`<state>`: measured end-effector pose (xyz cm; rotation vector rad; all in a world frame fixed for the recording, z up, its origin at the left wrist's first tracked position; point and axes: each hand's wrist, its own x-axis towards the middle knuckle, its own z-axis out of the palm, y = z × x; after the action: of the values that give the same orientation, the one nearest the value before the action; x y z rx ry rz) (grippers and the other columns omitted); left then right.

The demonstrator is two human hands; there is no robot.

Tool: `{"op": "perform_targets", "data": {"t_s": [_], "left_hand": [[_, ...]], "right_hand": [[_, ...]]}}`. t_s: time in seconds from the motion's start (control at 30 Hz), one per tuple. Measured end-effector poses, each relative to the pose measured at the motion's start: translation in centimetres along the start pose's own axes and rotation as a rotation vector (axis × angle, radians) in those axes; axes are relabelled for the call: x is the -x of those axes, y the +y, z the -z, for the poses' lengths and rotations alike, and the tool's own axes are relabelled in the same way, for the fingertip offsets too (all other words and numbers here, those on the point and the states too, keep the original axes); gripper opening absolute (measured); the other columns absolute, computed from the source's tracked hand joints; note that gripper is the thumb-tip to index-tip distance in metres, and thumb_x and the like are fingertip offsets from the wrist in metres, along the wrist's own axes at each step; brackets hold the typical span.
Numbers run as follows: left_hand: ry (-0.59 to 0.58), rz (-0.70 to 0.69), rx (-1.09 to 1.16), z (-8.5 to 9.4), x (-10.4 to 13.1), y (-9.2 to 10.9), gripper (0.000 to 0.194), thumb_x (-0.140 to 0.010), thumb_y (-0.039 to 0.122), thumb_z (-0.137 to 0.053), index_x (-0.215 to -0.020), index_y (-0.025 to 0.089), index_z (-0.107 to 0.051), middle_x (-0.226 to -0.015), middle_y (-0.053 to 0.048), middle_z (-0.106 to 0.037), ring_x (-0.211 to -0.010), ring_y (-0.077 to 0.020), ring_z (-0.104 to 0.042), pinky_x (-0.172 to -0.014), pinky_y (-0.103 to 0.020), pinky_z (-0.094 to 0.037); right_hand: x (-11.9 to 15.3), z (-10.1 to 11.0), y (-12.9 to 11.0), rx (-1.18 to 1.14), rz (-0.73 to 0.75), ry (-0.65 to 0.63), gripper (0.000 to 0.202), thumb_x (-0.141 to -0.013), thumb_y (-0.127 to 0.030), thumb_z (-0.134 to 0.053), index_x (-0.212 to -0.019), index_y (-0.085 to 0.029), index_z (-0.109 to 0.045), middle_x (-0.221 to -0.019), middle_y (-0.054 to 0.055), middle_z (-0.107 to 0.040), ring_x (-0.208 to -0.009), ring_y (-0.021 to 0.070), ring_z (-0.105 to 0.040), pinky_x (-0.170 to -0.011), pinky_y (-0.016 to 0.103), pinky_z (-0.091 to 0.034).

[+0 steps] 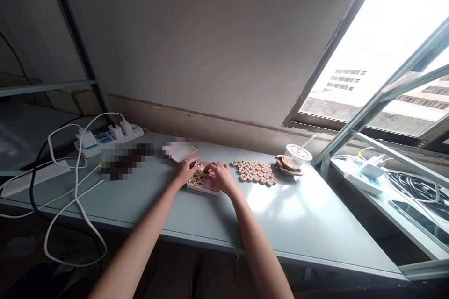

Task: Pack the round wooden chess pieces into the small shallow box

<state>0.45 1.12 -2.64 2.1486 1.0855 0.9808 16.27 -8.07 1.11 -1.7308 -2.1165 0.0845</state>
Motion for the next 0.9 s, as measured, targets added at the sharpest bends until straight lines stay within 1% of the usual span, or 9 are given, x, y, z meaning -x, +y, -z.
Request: {"op": "perform_targets", "data": {"t_s": [0.13,0.3,0.37,0.5,0.63,0.7,0.77,0.83,0.9], "left_hand": [[-0.002,0.007,0.01,0.0,0.0,-0.2,0.037,-0.078,0.015,-0.046,-0.11,0.015,-0.063,-0.116,-0.008,-0.064,-0.109,-0.0217,-0.056,-0.098,-0.035,-0.041],[-0.007,0.021,0.006,0.1,0.0,-0.3,0.037,-0.078,0.016,-0.046,-0.111,0.015,-0.063,-0.114,-0.008,-0.064,-0.101,-0.0207,-0.06,-0.094,-0.034,-0.044],[-0.01,0.021,-0.008,0.1,-0.1,-0.3,0.038,-0.077,0.016,-0.046,-0.111,0.015,-0.063,-0.113,-0.007,-0.065,-0.094,-0.0199,-0.061,-0.091,-0.034,-0.045],[-0.007,0.013,-0.031,-0.1,-0.2,-0.6,0.038,-0.077,0.018,-0.045,-0.111,0.016,-0.063,-0.112,-0.007,-0.066,-0.088,-0.0193,-0.062,-0.086,-0.034,-0.048],[0.005,-0.005,-0.031,-0.2,-0.3,-0.8,0.037,-0.077,0.019,-0.045,-0.109,0.017,-0.064,-0.111,-0.007,-0.066,-0.091,-0.0198,-0.062,-0.087,-0.034,-0.048],[0.006,-0.008,-0.031,-0.1,-0.2,-0.8,0.037,-0.077,0.019,-0.046,-0.109,0.017,-0.064,-0.111,-0.007,-0.066,-0.091,-0.0199,-0.062,-0.087,-0.034,-0.047],[0.002,-0.003,-0.034,-0.1,-0.2,-0.7,0.038,-0.077,0.019,-0.045,-0.11,0.016,-0.064,-0.11,-0.007,-0.066,-0.092,-0.0204,-0.062,-0.087,-0.034,-0.047],[-0.001,0.005,-0.031,-0.2,-0.2,-0.7,0.038,-0.077,0.019,-0.045,-0.11,0.016,-0.064,-0.11,-0.008,-0.066,-0.091,-0.0206,-0.061,-0.086,-0.034,-0.047],[0.001,0.012,-0.023,-0.2,-0.3,-0.7,0.038,-0.076,0.02,-0.045,-0.109,0.015,-0.064,-0.11,-0.008,-0.067,-0.088,-0.0204,-0.062,-0.085,-0.035,-0.048]], "right_hand": [[0.1,0.6,0.5,-0.057,-0.027,0.041,0.011,-0.083,-0.026,-0.059,-0.093,-0.023,-0.06,-0.095,0.003,-0.064,-0.092,0.0192,-0.054,-0.08,0.031,-0.032],[0.7,2.4,2.4,-0.087,-0.172,0.223,0.015,-0.086,-0.028,-0.053,-0.099,-0.024,-0.059,-0.101,0.002,-0.063,-0.097,0.0187,-0.053,-0.08,0.031,-0.031],[1.2,3.1,3.5,-0.024,-0.223,0.215,0.016,-0.085,-0.028,-0.053,-0.099,-0.024,-0.06,-0.099,0.002,-0.064,-0.094,0.0194,-0.053,-0.08,0.032,-0.03],[2.3,3.5,5.2,0.169,-0.254,0.11,0.012,-0.079,-0.019,-0.058,-0.088,-0.022,-0.065,-0.094,0.004,-0.064,-0.094,0.0215,-0.051,-0.084,0.035,-0.028],[2.4,3.5,5.8,0.252,-0.289,0.132,0.021,-0.078,-0.009,-0.055,-0.092,-0.022,-0.065,-0.101,0.007,-0.061,-0.097,0.0226,-0.048,-0.084,0.036,-0.029],[2.1,3.5,5.2,0.184,-0.263,0.179,0.023,-0.081,-0.011,-0.053,-0.096,-0.023,-0.065,-0.104,0.006,-0.06,-0.099,0.0221,-0.048,-0.083,0.036,-0.03],[1.6,3.3,4.0,0.062,-0.176,0.2,0.022,-0.083,-0.018,-0.054,-0.102,-0.026,-0.063,-0.107,0.005,-0.059,-0.101,0.0211,-0.048,-0.082,0.034,-0.032],[1.1,2.8,2.5,-0.055,-0.035,0.137,0.023,-0.083,-0.025,-0.059,-0.105,-0.028,-0.062,-0.109,0.003,-0.059,-0.101,0.0199,-0.049,-0.083,0.033,-0.033],[0.8,1.8,0.9,-0.122,0.086,0.022,0.027,-0.077,-0.028,-0.066,-0.104,-0.028,-0.063,-0.105,0.001,-0.062,-0.097,0.0187,-0.052,-0.082,0.031,-0.034]]}}
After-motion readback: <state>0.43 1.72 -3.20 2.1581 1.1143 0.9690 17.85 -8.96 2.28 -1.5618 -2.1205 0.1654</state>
